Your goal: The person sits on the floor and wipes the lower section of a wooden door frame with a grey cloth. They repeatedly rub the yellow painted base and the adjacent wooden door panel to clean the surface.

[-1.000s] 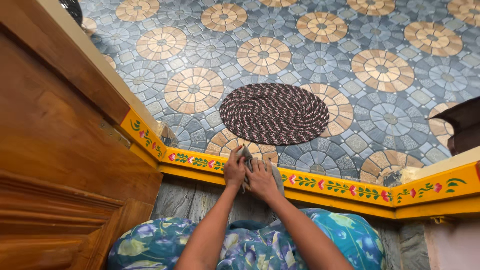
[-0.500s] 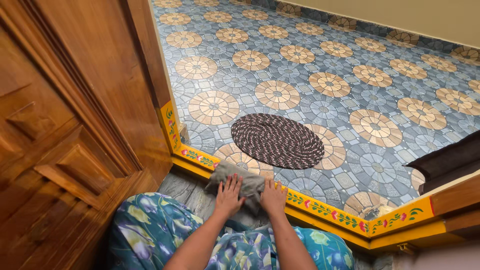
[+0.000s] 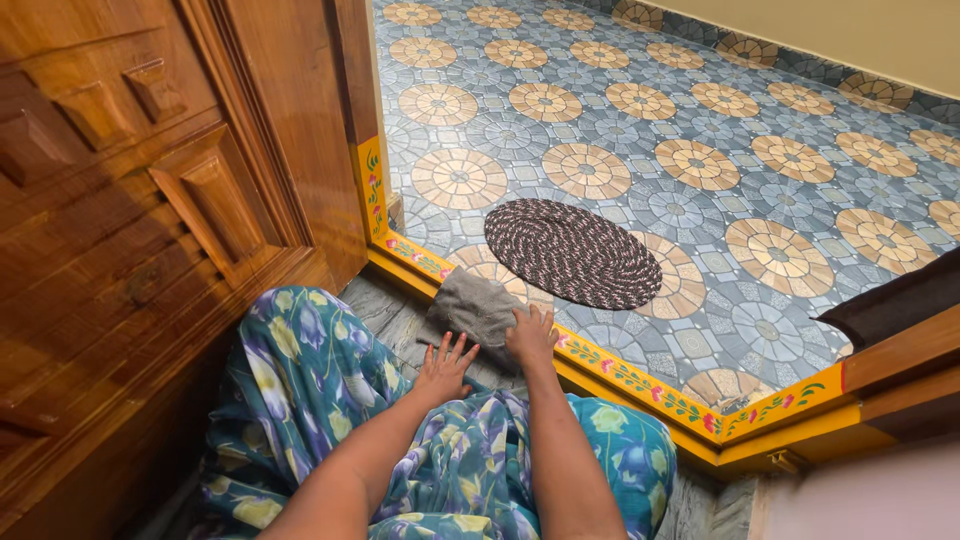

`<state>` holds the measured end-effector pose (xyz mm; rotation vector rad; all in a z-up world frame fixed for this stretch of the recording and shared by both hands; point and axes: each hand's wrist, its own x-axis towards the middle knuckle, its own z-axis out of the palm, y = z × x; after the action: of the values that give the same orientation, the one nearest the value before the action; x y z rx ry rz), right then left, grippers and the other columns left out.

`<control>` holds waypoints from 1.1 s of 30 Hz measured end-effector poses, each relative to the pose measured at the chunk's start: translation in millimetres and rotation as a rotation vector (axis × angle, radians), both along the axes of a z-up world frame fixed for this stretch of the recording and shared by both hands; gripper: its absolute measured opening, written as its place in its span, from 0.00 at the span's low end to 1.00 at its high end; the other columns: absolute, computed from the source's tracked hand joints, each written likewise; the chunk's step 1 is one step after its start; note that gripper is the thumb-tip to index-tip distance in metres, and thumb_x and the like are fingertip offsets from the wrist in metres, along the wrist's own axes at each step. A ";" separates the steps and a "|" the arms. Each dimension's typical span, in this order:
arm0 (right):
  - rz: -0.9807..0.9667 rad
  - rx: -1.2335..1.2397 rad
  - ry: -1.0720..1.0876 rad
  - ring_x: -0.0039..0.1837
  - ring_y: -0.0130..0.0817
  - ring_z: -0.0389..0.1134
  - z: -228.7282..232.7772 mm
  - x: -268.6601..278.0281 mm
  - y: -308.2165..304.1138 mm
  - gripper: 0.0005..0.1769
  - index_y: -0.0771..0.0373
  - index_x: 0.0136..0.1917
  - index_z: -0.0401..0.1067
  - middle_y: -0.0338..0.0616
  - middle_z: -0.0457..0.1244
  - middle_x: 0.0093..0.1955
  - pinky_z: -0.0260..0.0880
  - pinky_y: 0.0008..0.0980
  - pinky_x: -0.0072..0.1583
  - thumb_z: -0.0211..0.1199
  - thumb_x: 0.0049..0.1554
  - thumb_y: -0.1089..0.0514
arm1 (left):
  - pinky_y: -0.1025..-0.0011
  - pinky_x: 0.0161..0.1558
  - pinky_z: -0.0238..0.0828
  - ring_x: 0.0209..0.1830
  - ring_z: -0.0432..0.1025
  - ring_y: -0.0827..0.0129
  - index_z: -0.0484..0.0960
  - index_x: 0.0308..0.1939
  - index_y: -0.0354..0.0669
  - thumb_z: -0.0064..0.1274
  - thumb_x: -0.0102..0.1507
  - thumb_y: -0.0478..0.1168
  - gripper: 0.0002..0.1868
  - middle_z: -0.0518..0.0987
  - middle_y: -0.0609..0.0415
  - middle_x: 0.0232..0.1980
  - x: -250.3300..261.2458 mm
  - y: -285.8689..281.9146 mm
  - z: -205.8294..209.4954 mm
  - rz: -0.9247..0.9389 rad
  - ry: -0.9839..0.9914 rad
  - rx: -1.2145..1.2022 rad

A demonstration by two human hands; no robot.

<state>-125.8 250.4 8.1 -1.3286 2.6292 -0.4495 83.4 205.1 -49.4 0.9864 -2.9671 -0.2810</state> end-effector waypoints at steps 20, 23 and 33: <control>-0.054 -0.034 -0.061 0.81 0.62 0.41 13.5 15.2 48.8 0.33 0.47 0.71 0.69 0.53 0.48 0.81 0.43 0.66 0.75 0.67 0.54 0.44 | 0.34 0.71 0.48 0.82 0.38 0.41 0.66 0.73 0.60 0.63 0.57 0.58 0.41 0.55 0.48 0.80 -32.8 43.4 -45.4 -0.191 0.078 0.062; -0.010 -0.072 -0.039 0.81 0.63 0.40 19.0 26.9 30.5 0.32 0.46 0.71 0.69 0.52 0.48 0.81 0.42 0.65 0.75 0.67 0.53 0.46 | 0.36 0.72 0.46 0.82 0.36 0.41 0.63 0.74 0.58 0.63 0.57 0.56 0.43 0.51 0.48 0.81 -24.4 36.1 -16.4 -0.062 0.069 0.148; -0.078 -0.155 -0.058 0.80 0.61 0.43 -8.3 9.8 23.7 0.30 0.48 0.68 0.72 0.53 0.51 0.79 0.42 0.63 0.75 0.68 0.52 0.47 | 0.41 0.77 0.35 0.85 0.32 0.46 0.55 0.79 0.57 0.57 0.63 0.56 0.44 0.43 0.50 0.85 -74.8 -12.9 21.7 0.043 0.265 0.125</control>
<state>-116.0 274.1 -0.2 -1.2379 2.6522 -0.7050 8.6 192.2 -27.7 0.9390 -2.7136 -0.5559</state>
